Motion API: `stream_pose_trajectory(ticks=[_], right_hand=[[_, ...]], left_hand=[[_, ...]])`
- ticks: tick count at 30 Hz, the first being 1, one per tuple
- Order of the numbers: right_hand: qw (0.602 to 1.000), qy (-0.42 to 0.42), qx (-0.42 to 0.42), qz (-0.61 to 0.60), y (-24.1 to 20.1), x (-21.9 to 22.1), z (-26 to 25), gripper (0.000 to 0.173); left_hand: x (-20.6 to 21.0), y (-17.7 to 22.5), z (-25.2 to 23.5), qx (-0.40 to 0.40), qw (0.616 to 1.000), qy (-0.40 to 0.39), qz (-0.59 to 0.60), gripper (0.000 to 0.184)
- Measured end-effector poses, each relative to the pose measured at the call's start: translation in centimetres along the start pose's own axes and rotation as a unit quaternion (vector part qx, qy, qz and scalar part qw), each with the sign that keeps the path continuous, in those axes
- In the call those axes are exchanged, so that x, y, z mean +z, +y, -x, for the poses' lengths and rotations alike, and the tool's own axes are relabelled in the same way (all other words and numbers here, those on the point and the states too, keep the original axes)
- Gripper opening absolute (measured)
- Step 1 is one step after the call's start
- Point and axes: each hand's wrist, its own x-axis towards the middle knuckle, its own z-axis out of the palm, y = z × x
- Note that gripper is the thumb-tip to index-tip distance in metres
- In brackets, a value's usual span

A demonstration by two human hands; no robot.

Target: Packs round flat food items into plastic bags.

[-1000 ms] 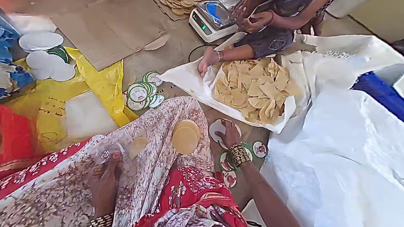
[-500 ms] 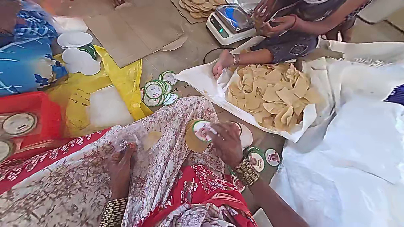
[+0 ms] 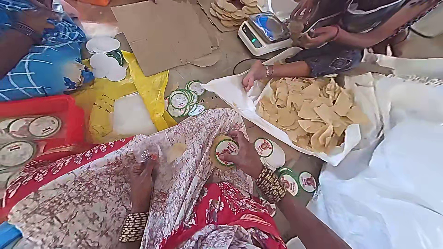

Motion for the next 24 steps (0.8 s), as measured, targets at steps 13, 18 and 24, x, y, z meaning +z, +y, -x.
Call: stream_pose_trajectory(ticks=[13,18,24], right_hand=[[0.906,0.378,-0.076,-0.174,8.6,-2.7,-0.3,0.027],[0.959,0.275,0.059,0.020,13.0,-1.8,-2.5,0.049],[0.913,0.391,-0.053,-0.104,13.6,-0.7,-2.5,0.035]], left_hand=[[0.3,-0.1,-0.1,-0.001,1.000,0.006,-0.026,0.008],[0.2,-0.2,0.0,0.007,1.000,0.005,-0.010,0.006],[0.5,0.0,0.3,0.021,0.999,0.004,-0.026,0.005]])
